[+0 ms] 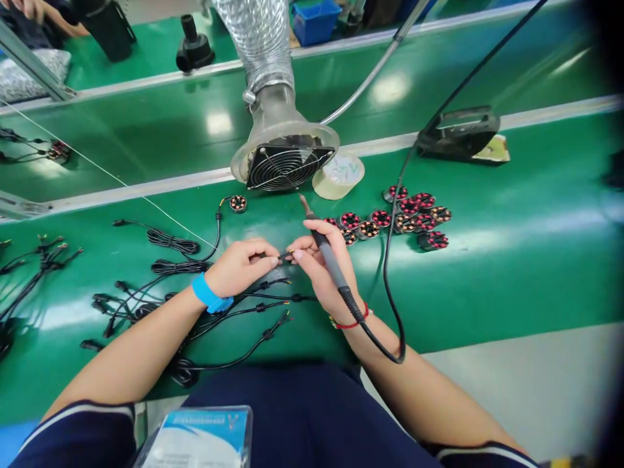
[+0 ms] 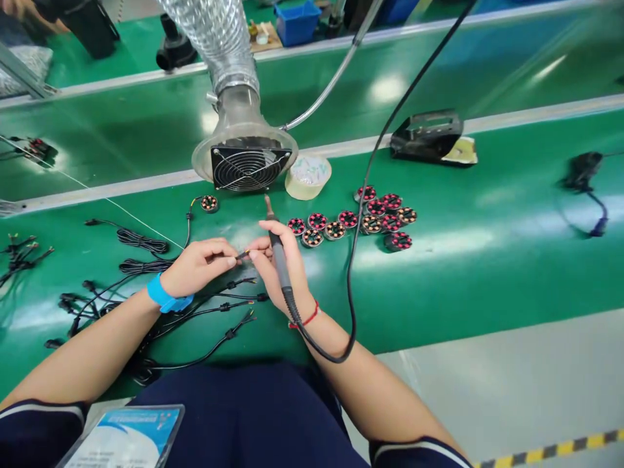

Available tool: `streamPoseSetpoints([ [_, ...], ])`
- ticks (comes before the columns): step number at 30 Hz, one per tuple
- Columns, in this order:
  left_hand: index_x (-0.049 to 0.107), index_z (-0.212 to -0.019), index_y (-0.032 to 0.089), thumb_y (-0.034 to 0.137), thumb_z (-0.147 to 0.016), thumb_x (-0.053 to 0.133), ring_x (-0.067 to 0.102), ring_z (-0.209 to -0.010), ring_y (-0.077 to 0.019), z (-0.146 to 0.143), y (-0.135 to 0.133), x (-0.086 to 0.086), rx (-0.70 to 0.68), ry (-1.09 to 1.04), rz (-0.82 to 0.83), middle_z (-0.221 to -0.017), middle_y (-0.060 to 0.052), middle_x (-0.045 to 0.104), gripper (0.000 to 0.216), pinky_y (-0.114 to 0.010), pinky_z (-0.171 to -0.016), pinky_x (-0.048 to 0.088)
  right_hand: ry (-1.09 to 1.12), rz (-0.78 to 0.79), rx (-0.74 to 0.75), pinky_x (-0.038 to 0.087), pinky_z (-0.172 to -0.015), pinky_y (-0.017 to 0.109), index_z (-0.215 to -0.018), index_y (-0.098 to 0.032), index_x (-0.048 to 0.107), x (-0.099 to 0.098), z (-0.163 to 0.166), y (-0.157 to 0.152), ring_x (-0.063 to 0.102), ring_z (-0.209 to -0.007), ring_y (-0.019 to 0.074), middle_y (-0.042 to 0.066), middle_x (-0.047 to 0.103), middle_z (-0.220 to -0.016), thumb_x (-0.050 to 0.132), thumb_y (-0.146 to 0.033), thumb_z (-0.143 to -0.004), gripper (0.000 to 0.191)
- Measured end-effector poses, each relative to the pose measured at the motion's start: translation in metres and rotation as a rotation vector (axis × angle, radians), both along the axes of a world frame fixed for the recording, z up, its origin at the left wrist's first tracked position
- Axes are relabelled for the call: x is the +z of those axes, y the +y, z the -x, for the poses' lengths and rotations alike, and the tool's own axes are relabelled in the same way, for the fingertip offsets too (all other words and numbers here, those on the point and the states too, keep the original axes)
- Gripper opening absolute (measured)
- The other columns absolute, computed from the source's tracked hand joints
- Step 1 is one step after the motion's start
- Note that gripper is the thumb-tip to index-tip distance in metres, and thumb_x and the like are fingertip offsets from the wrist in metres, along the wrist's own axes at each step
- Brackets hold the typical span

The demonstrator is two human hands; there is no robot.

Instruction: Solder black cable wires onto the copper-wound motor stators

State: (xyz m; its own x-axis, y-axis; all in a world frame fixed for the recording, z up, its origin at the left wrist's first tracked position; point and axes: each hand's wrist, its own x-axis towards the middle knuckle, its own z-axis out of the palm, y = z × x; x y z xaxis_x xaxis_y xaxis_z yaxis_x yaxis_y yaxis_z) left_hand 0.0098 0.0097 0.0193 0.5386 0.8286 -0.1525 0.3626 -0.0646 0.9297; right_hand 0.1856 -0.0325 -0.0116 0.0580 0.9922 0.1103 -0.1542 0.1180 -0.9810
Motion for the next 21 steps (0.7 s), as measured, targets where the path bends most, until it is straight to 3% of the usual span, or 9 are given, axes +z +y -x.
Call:
streamPoseSetpoints([
  [3,0.054,-0.104,0.016,0.031,-0.080,0.057,0.045,-0.057,-0.0060,-0.005,-0.002,-0.004,0.184,-0.190,0.089,-0.086,0.000,0.056,0.028,-0.021,-0.052,0.038,-0.018,0.032,0.020,0.055,-0.065,0.027,-0.117,-0.026,0.044,-0.003,0.000,0.000,0.066,-0.071,0.0121,-0.003,0.068,-0.082,0.063,-0.022,-0.083,0.038],
  [5,0.048,-0.101,0.017,0.027,-0.083,0.051,0.045,-0.052,-0.0062,-0.009,-0.004,-0.006,0.240,-0.272,0.175,-0.075,0.004,0.051,0.021,-0.021,-0.049,0.038,-0.044,0.031,0.053,0.055,-0.062,0.026,-0.117,-0.026,0.044,-0.004,0.001,0.000,0.065,-0.067,0.0115,-0.003,0.066,-0.082,0.062,-0.021,-0.083,0.039],
  [8,0.047,-0.093,0.017,0.019,-0.081,0.051,0.047,-0.056,-0.0072,-0.013,-0.006,-0.006,0.226,-0.271,0.173,-0.068,0.006,0.046,0.012,-0.021,-0.054,0.041,-0.084,0.005,0.082,0.056,-0.064,0.026,-0.118,-0.028,0.043,-0.004,0.003,-0.002,0.064,-0.068,0.0107,-0.003,0.064,-0.085,0.062,-0.018,-0.083,0.042],
  [13,0.053,-0.099,0.016,0.014,-0.081,0.057,0.051,-0.074,-0.0080,-0.014,-0.009,-0.006,0.212,-0.215,0.096,-0.081,0.001,0.053,0.019,-0.022,-0.070,0.044,-0.137,-0.050,0.076,0.059,-0.072,0.028,-0.121,-0.028,0.041,-0.005,0.003,-0.004,0.066,-0.077,0.0117,-0.003,0.061,-0.088,0.061,-0.016,-0.084,0.044],
  [21,0.053,-0.097,0.017,0.016,-0.082,0.060,0.054,-0.074,-0.0085,-0.015,-0.010,-0.006,0.182,-0.235,0.148,-0.081,0.001,0.056,0.017,-0.022,-0.069,0.046,-0.192,-0.125,0.068,0.059,-0.072,0.027,-0.121,-0.029,0.042,-0.005,0.003,-0.003,0.066,-0.077,0.0106,-0.004,0.061,-0.087,0.060,-0.012,-0.085,0.044],
])
